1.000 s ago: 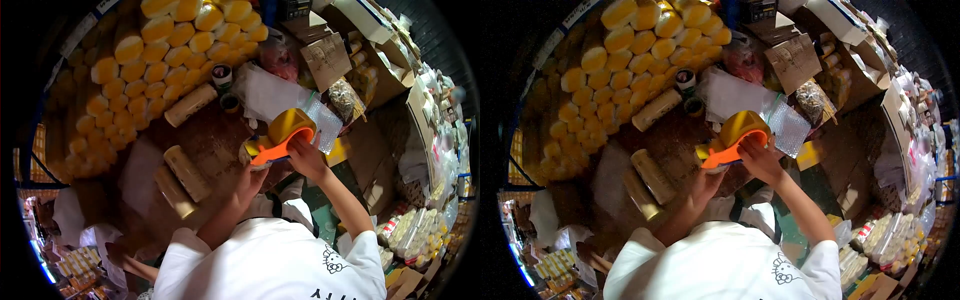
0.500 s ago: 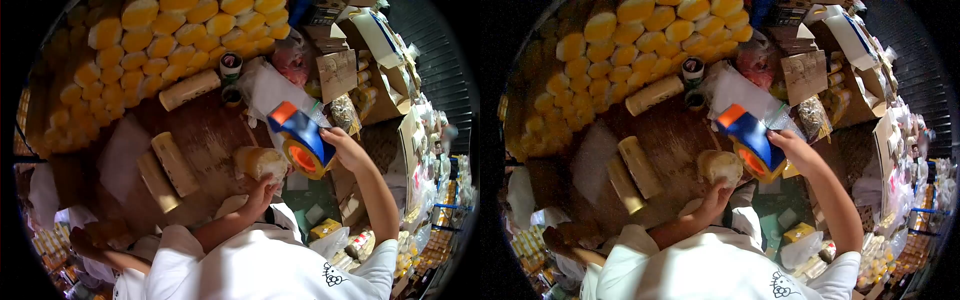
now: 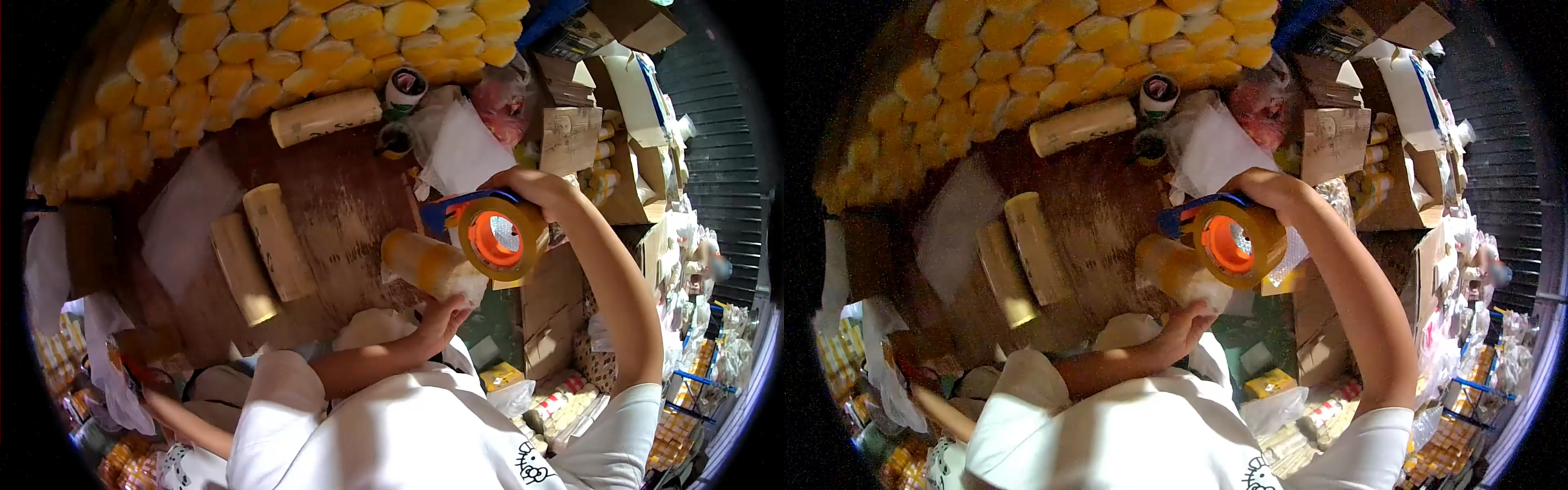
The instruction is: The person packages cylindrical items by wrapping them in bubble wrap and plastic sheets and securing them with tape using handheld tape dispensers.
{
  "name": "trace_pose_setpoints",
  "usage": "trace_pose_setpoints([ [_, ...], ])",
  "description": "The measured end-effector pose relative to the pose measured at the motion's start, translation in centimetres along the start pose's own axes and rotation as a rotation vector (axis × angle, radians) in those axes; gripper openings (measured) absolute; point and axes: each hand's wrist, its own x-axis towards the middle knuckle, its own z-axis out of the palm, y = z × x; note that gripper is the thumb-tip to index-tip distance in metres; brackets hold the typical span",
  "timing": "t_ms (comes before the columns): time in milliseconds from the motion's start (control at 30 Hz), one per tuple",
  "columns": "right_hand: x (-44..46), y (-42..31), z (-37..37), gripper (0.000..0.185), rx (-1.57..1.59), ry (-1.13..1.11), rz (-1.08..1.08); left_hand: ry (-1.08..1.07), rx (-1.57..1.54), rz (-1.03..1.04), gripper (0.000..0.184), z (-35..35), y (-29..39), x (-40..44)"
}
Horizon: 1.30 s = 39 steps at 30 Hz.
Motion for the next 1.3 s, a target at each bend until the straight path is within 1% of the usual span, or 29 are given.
trace_pose_setpoints([
  [33, 0.0, -0.1, 0.2, 0.023, -0.048, 0.008, -0.008, -0.037, 0.058, 0.025, 0.019, 0.2, 0.2, -0.2],
  [67, 0.1, -0.1, 0.3, 0.023, -0.094, 0.016, -0.014, -0.034, 0.054, 0.025, 0.019, -0.3, -0.2, 0.1],
  [133, 1.2, 0.5, 0.2, 0.024, -0.114, -0.009, -0.007, -0.096, 0.543, 0.307, 0.021, -1.4, -1.1, 0.6],
  [167, 1.6, 0.8, 0.2, 0.025, -0.131, -0.03, -0.003, -0.095, 0.542, 0.302, 0.021, -1.6, -1.1, 0.7],
  [233, 1.7, 1.2, 0.2, 0.025, -0.169, -0.022, -0.028, -0.014, 0.097, -0.048, 0.024, -1.5, -1.1, 1.0],
  [267, 1.6, 1.5, 0.2, 0.025, -0.211, -0.015, -0.057, -0.016, 0.092, -0.061, 0.024, -1.2, -1.2, 0.9],
  [333, 2.2, 1.8, 0.2, 0.025, -0.24, -0.008, -0.03, 0.002, 0.048, 0.007, 0.026, -0.7, -1.3, 0.6],
  [367, 2.5, 2.0, 0.1, 0.025, -0.274, -0.009, -0.016, -0.002, 0.047, -0.001, 0.026, -0.3, -1.4, 0.4],
  [433, 3.0, 2.4, 0.1, 0.024, -0.325, -0.004, -0.017, 0.04, 0.01, 0.028, 0.033, 0.1, -1.4, 0.3],
  [467, 3.3, 2.6, 0.2, 0.023, -0.377, -0.005, -0.024, 0.04, 0.008, 0.027, 0.033, -0.2, -1.5, 0.5],
  [500, 3.7, 3.0, 0.2, 0.023, -0.379, -0.006, -0.022, 0.016, 0.02, -0.011, 0.036, -0.9, -1.7, 0.9],
  [533, 3.8, 3.3, 0.3, 0.023, -0.524, 0.004, -0.011, -0.009, 0.031, -0.048, 0.04, -0.9, -1.6, 0.9],
  [567, 3.8, 3.5, 0.3, 0.024, -0.668, 0.016, -0.001, -0.01, 0.03, -0.048, 0.04, -0.9, -1.6, 0.7],
  [600, 3.7, 3.5, 0.2, 0.024, -0.667, 0.019, 0.001, 0.004, 0.059, -0.051, 0.043, -0.9, -1.6, 0.5],
  [667, 2.8, 2.9, 0.4, 0.024, -0.921, -0.06, -0.022, 0.011, 0.086, -0.052, 0.046, -0.8, -1.9, 0.2],
  [700, 2.7, 2.7, 0.9, 0.033, -0.835, -0.035, 0.115, 0.055, 0.114, -0.075, 0.046, -1.1, -2.3, 0.2],
  [733, 2.6, 2.9, 0.9, 0.033, -0.836, -0.031, 0.113, 0.1, 0.144, -0.095, 0.045, -0.8, -2.2, 0.1],
  [800, 2.5, 3.6, 0.9, 0.042, -0.727, -0.024, 0.051, 0.108, 0.11, -0.059, 0.042, -0.1, -2.1, -0.2],
  [833, 2.5, 4.0, 0.9, 0.051, -0.68, -0.014, 0.115, 0.12, 0.075, -0.028, 0.038, 0.3, -1.9, -0.4],
  [867, 1.9, 4.3, 0.8, 0.051, -0.687, -0.014, 0.113, 0.12, 0.071, -0.023, 0.038, -0.9, -2.5, 0.5],
  [900, 1.1, 4.6, 0.9, 0.051, -0.681, -0.008, 0.08, -0.019, 0.249, 0.091, 0.034, -3.2, -3.4, 1.8],
  [933, 0.4, 5.3, 0.8, 0.052, -0.672, -0.003, 0.049, -0.158, 0.429, 0.2, 0.03, -3.0, -2.9, 1.6],
  [967, 0.5, 6.4, 0.9, 0.055, -0.678, 0.006, -0.069, 0.041, 0.029, -0.052, 0.023, -1.9, -2.4, 1.6],
  [1000, 0.2, 6.7, 1.0, 0.055, -0.676, 0.01, -0.069, 0.037, 0.032, -0.053, 0.023, -1.8, -2.5, 1.7],
  [1067, -1.6, 5.8, 1.8, 0.057, -0.648, 0.115, 0.099, -0.031, -0.029, -0.028, 0.023, -1.8, -2.5, 2.2],
  [1100, -1.1, 6.7, 1.5, 0.058, -0.547, 0.109, 0.093, -0.037, -0.024, -0.029, 0.023, -1.9, -2.6, 2.3],
  [1200, -0.9, 7.5, 1.2, 0.058, -0.617, 0.132, 0.068, -0.014, -0.04, -0.054, 0.019, -2.4, -2.4, 2.7],
  [1267, -0.4, 8.2, 1.1, 0.058, -0.605, 0.158, 0.062, 0.008, -0.048, -0.047, 0.016, -3.1, -2.0, 2.9],
  [1300, -0.5, 8.2, 1.2, 0.057, -0.614, 0.165, 0.014, 0.008, -0.045, -0.044, 0.016, -3.3, -1.9, 3.0],
])
